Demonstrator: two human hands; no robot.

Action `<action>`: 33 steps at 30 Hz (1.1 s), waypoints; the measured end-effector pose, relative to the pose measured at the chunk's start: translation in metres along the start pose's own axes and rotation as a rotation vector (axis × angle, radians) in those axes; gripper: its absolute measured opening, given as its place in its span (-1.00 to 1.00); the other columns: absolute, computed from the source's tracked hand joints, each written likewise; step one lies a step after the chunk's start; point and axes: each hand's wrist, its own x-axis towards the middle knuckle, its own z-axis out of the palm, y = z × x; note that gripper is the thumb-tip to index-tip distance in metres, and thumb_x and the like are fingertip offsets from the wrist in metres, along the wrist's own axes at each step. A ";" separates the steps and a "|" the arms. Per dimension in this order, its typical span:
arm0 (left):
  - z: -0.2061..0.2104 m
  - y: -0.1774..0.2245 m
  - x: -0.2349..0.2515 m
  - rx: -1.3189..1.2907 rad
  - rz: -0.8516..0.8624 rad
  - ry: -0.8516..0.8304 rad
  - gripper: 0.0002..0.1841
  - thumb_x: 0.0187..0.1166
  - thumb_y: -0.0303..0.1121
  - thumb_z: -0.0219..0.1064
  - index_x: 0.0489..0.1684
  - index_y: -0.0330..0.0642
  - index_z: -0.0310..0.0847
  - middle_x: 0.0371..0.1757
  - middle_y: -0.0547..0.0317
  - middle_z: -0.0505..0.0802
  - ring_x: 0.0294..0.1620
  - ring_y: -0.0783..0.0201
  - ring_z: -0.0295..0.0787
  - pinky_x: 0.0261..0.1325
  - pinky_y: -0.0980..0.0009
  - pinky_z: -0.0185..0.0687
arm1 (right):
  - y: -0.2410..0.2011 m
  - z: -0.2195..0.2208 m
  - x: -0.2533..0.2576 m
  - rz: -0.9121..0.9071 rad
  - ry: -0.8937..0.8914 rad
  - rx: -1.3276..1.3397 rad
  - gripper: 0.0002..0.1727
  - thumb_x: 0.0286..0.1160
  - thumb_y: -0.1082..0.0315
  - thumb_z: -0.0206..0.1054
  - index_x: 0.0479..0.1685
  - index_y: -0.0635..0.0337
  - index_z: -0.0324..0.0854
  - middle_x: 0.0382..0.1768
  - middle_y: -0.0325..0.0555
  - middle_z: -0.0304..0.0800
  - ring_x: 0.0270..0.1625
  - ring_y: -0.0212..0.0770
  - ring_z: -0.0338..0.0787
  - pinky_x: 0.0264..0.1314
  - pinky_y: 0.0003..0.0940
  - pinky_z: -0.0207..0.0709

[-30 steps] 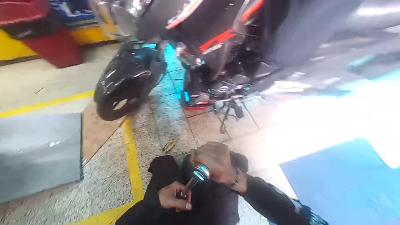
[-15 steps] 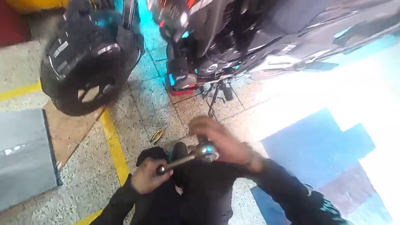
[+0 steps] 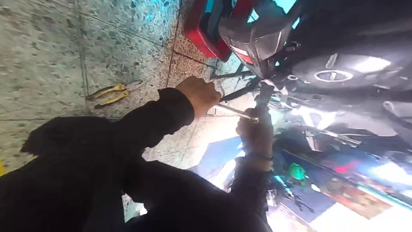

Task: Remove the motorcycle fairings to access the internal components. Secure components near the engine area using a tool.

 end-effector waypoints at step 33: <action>-0.009 -0.055 0.056 -0.744 0.026 0.866 -0.62 0.27 -0.38 0.69 -0.03 -0.43 0.79 -0.02 -0.17 0.89 0.05 0.10 0.88 0.22 0.22 0.78 | -0.019 0.041 0.090 -0.175 0.076 0.390 -0.43 0.91 -0.09 -0.44 0.11 0.06 0.43 -0.31 -0.24 0.74 -0.27 -0.34 0.77 -0.18 -0.31 0.75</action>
